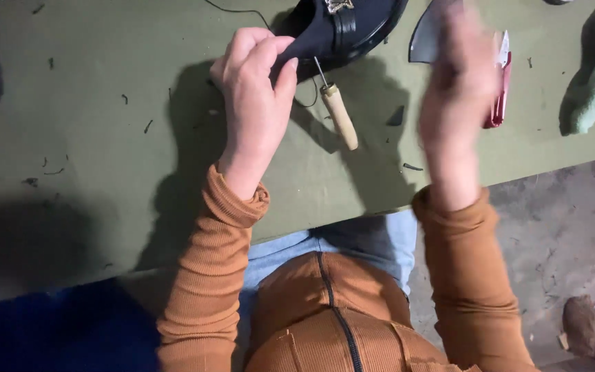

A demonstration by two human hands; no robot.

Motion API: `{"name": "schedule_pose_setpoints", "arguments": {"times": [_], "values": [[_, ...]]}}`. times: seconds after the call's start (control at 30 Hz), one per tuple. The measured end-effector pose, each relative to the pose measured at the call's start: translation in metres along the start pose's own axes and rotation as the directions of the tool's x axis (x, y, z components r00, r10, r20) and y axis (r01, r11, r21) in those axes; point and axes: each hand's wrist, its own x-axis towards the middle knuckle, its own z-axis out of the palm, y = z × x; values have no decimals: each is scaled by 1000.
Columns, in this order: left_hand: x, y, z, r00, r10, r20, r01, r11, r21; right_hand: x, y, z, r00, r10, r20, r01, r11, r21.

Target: A person performs manual hand-stitching on several different types of shoes using a stitching awl and thread at a repair bench.

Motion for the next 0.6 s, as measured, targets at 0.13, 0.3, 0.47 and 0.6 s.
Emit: {"name": "schedule_pose_setpoints", "arguments": {"times": [0.13,0.3,0.47,0.6], "values": [[1,-3,1,1000,-20,14,20,1000,10,-18,-29,-8,966,-62,251,6,975,220],[1,-2,0,1000,13,16,-14,1000,17,-2,-10,-23,977,-122,177,95,984,153],[1,-3,1,999,-29,20,29,999,21,-36,-23,6,944,-24,328,24,1000,6],[1,1,-1,1000,-6,22,5,1000,23,-22,-42,-30,876,-18,482,-80,980,182]]}}
